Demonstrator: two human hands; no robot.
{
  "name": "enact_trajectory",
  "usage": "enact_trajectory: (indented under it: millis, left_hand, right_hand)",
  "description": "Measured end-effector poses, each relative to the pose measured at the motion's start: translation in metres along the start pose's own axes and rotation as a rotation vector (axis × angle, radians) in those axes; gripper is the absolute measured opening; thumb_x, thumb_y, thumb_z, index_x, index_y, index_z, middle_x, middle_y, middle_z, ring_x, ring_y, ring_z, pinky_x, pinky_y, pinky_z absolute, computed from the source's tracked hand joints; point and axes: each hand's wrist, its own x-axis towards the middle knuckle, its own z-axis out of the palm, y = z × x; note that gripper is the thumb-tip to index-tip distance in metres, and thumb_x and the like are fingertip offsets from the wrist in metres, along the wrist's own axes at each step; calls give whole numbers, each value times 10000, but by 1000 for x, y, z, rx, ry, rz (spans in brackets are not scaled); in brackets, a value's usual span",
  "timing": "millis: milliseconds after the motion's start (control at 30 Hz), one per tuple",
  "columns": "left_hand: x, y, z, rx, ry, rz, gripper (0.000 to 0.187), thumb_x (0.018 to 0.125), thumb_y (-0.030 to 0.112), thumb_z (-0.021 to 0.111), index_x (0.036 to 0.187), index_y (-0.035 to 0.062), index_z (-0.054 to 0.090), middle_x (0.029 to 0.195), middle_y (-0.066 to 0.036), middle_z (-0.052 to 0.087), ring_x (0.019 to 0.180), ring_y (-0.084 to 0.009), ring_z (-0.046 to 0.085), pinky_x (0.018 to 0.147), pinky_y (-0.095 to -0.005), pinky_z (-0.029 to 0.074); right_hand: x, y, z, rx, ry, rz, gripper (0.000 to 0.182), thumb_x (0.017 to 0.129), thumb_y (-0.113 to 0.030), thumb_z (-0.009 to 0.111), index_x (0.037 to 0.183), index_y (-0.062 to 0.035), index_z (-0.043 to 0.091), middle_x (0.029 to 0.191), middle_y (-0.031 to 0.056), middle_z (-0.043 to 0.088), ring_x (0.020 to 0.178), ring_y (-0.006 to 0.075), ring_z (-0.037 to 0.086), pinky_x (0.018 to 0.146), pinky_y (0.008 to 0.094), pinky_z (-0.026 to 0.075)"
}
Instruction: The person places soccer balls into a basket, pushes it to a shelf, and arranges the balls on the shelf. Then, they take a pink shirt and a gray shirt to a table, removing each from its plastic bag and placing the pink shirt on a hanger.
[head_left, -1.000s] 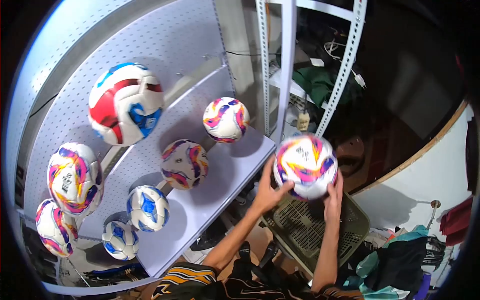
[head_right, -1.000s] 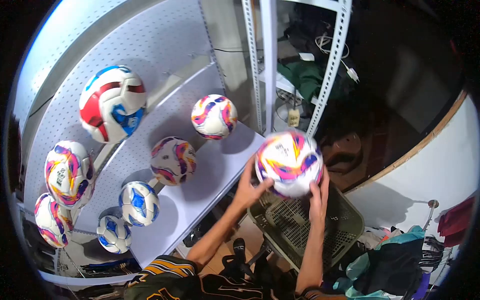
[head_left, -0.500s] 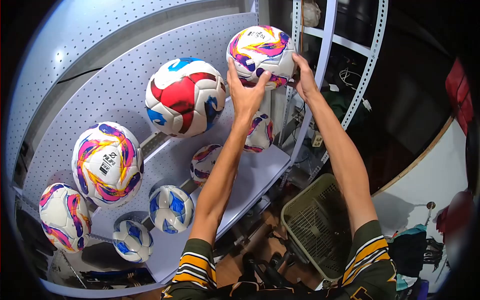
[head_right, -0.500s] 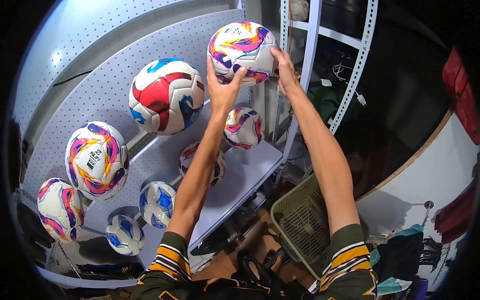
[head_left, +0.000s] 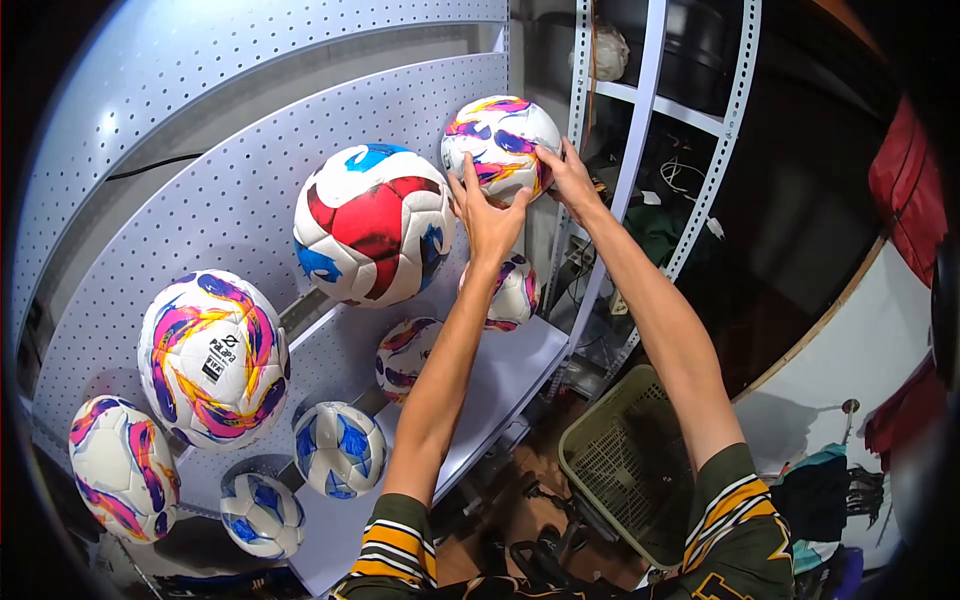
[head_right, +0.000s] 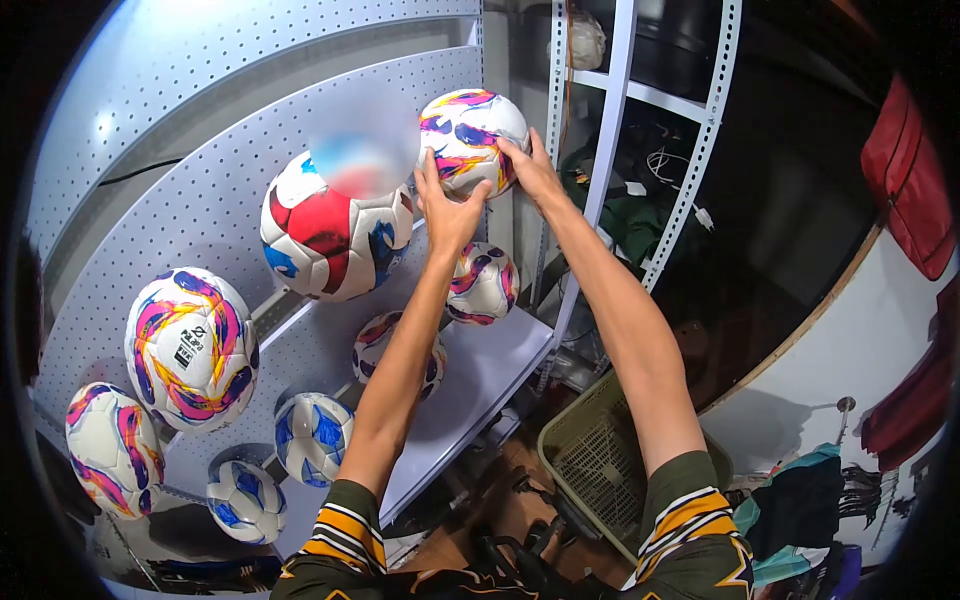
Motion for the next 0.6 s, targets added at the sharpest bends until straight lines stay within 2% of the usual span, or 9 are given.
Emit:
enact_trajectory:
  millis: [200, 300, 333, 367, 400, 433, 500, 567, 600]
  left_hand:
    - [-53, 5, -34, -209, -60, 101, 1000, 767, 233, 808, 1559, 11, 239, 1534, -372, 277, 1461, -471, 261, 1195, -498, 226]
    - [-173, 1, -70, -228, -244, -78, 761, 812, 232, 801, 1420, -53, 443, 1412, -286, 492, 1305, -398, 502, 1088, -461, 400]
    - [-220, -5, -84, -326, -383, -105, 680, 846, 264, 783, 1375, -49, 492, 1342, -258, 551, 1229, -356, 562, 1039, -438, 445]
    - [-265, 12, -105, -293, -625, -502, 607, 881, 269, 745, 1347, -43, 514, 1320, -236, 559, 1209, -318, 574, 1020, -400, 460]
    - [-339, -31, -102, -308, -707, -348, 569, 888, 263, 727, 1334, -29, 528, 1258, -213, 604, 1177, -290, 595, 994, -377, 475]
    - [-397, -51, -122, -349, -954, -396, 586, 882, 275, 730, 1347, -14, 521, 1187, -208, 642, 1137, -292, 619, 965, -388, 491]
    - [-576, -151, -143, -447, -1363, -166, 582, 864, 303, 738, 1341, 24, 553, 1216, -236, 632, 1109, -386, 626, 961, -477, 482]
    - [-595, -107, -204, -161, -1813, -451, 597, 842, 323, 758, 1352, 73, 571, 1389, -247, 533, 1251, -452, 520, 994, -520, 467]
    - [-636, -112, -224, 200, -1882, 29, 647, 817, 353, 778, 1384, 128, 564, 1556, -236, 351, 1375, -518, 344, 1053, -561, 424]
  right_hand:
    - [-87, -6, -5, 26, 187, 95, 930, 886, -507, 692, 1546, 8, 287, 1447, 248, 486, 1292, 294, 533, 966, 327, 499]
    - [-217, 78, -30, 9, 223, 60, 576, 977, -338, 627, 1430, -20, 464, 1161, 106, 632, 1028, 154, 623, 778, 255, 520]
    - [-286, 80, -28, -145, 248, 144, 488, 978, -313, 626, 1346, -11, 516, 1125, 109, 642, 993, 167, 638, 796, 284, 519]
    - [-355, 133, -31, -251, 308, 151, 403, 977, -273, 627, 1264, -3, 539, 1098, 123, 650, 973, 198, 646, 832, 332, 521]
    - [-433, 168, -31, -219, 280, 226, 405, 961, -245, 633, 1266, 3, 534, 1103, 172, 660, 1001, 281, 660, 877, 397, 515]
    - [-514, 175, -33, -510, 218, 339, 346, 974, -221, 628, 1215, 20, 569, 1013, 96, 646, 921, 203, 630, 807, 361, 515]
    - [-676, 220, -58, -688, -37, 516, 516, 894, -299, 698, 1293, -3, 559, 1236, 259, 633, 1158, 415, 616, 952, 458, 502]
    - [-798, 209, -64, -879, -155, 836, 611, 888, -391, 682, 1371, -48, 534, 1203, 301, 633, 1151, 469, 601, 980, 500, 489]
    - [-842, 205, -68, -1033, -222, 858, 620, 903, -417, 656, 1391, -60, 519, 1197, 312, 633, 1149, 481, 598, 984, 512, 487]
